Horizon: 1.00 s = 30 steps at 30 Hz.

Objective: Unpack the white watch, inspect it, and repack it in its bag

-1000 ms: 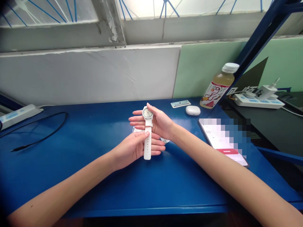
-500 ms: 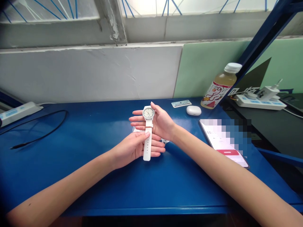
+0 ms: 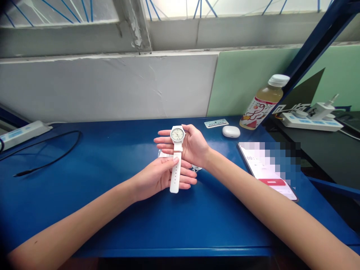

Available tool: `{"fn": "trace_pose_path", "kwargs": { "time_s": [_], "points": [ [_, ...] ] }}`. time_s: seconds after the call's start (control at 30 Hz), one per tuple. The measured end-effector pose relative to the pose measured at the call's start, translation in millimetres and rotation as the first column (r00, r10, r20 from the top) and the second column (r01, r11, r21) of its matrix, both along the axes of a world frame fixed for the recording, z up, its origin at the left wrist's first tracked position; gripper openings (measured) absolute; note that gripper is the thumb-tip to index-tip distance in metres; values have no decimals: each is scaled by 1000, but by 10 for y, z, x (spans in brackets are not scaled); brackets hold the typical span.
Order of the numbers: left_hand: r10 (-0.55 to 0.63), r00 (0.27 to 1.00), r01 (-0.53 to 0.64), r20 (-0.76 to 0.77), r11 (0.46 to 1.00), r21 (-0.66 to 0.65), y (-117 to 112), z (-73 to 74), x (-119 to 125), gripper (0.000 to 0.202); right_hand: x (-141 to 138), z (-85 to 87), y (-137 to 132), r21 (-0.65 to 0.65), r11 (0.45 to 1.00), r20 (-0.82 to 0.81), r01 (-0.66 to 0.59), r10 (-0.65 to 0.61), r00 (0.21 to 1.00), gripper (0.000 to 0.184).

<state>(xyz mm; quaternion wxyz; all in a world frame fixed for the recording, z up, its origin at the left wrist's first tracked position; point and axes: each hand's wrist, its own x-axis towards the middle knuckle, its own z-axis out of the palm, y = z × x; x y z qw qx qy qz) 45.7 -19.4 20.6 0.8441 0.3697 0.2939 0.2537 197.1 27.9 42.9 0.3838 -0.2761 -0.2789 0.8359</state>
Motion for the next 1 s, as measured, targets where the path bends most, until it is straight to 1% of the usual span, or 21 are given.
{"fn": "trace_pose_path", "kwargs": {
  "time_s": [0.17, 0.33, 0.63, 0.73, 0.8, 0.9, 1.0],
  "points": [
    [-21, 1000, 21, 18, 1000, -7, 6, -17, -13, 36, 0, 12, 8, -35, 999, -3, 15, -15, 1000, 55],
    [-8, 1000, 7, 12, 1000, 27, 5, -22, -6, 34, 5, 17, 23, -74, 997, -1, 27, -28, 1000, 51],
    [37, 999, -37, -3, 998, 44, -24, -18, 3, 28, 37, 47, 12, -24, 1000, 25, -6, 7, 1000, 50],
    [67, 997, -66, -21, 996, 56, -26, -5, 8, 25, 44, 52, 8, -3, 1000, 28, 1, -1, 1000, 48],
    [93, 995, -90, -40, 994, 62, -23, 6, 17, 22, 42, 53, 5, 14, 999, 37, 30, -30, 999, 44],
    [142, 988, -138, -56, 987, 82, -22, 16, 32, 19, 34, 39, 6, 71, 992, 50, 105, -109, 993, 34],
    [176, 984, -173, -35, 981, 90, -25, 17, 38, 18, 29, 6, 17, 140, 973, 81, 181, -194, 978, 23]
  ]
}}
